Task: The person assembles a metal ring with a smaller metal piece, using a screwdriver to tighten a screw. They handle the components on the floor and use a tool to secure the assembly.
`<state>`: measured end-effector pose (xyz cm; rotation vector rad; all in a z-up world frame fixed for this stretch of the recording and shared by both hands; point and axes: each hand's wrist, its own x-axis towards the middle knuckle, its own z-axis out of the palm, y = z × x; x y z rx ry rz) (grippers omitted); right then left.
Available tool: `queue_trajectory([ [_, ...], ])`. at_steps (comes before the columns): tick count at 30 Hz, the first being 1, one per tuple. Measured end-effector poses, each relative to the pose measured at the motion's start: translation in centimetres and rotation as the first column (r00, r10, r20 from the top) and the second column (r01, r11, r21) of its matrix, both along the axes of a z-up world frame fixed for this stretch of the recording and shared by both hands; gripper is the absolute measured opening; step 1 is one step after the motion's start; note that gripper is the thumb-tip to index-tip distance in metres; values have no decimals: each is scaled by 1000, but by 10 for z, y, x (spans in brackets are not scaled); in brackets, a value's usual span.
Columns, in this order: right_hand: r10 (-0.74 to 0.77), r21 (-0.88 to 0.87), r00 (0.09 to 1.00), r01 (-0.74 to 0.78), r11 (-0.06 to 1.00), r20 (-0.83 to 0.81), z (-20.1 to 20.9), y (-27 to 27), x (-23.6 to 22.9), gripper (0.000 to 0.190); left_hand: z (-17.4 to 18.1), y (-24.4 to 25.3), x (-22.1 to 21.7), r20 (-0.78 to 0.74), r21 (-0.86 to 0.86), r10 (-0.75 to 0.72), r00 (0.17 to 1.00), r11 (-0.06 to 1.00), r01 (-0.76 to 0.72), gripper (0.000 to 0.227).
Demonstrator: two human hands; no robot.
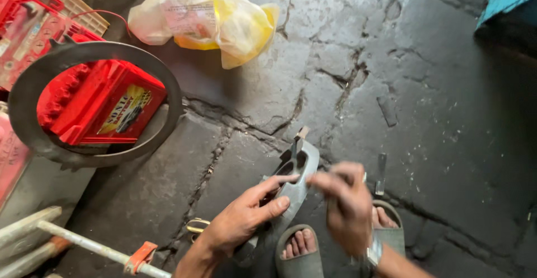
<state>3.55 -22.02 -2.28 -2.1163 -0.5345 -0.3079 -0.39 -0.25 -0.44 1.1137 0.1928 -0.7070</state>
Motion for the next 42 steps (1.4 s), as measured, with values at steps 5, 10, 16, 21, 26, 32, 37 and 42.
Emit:
queue_trajectory([
  [5, -89, -59, 996, 88, 994, -10, 3, -1, -2, 30, 0, -4, -9, 57, 0, -6, 998, 1000, 6, 49],
  [10, 74, -45, 994, -70, 997, 76, -1, -7, -6, 42, -3, -2, -7, 5, -17, -16, 1000, 1000, 16, 50],
  [16, -55, -52, 994, 51, 997, -96, -5, -5, 1, 44, -7, -1, -7, 16, 126, -32, 999, 992, 30, 47],
  [21, -127, 196, 904, 223, 955, -409, -12, -29, 5, 33, -18, 2, 1, -61, -53, -2, 998, 999, -2, 47],
  [26, 120, 457, 477, 693, 558, -871, -44, -55, 7, 24, -12, 10, 3, 49, 50, -31, 998, 998, 29, 47],
  [32, 211, 505, 469, 690, 518, -858, -57, -73, -3, 21, -5, 6, 0, -4, -51, -34, 999, 998, 34, 48],
  [37, 294, 593, 522, 623, 510, -801, -49, -60, -7, 32, -2, 7, 5, -32, -73, -45, 998, 996, 42, 48],
  [42, 306, 591, 513, 612, 525, -802, -42, -61, -14, 47, -2, 8, 4, -71, -71, -38, 997, 997, 33, 49],
])
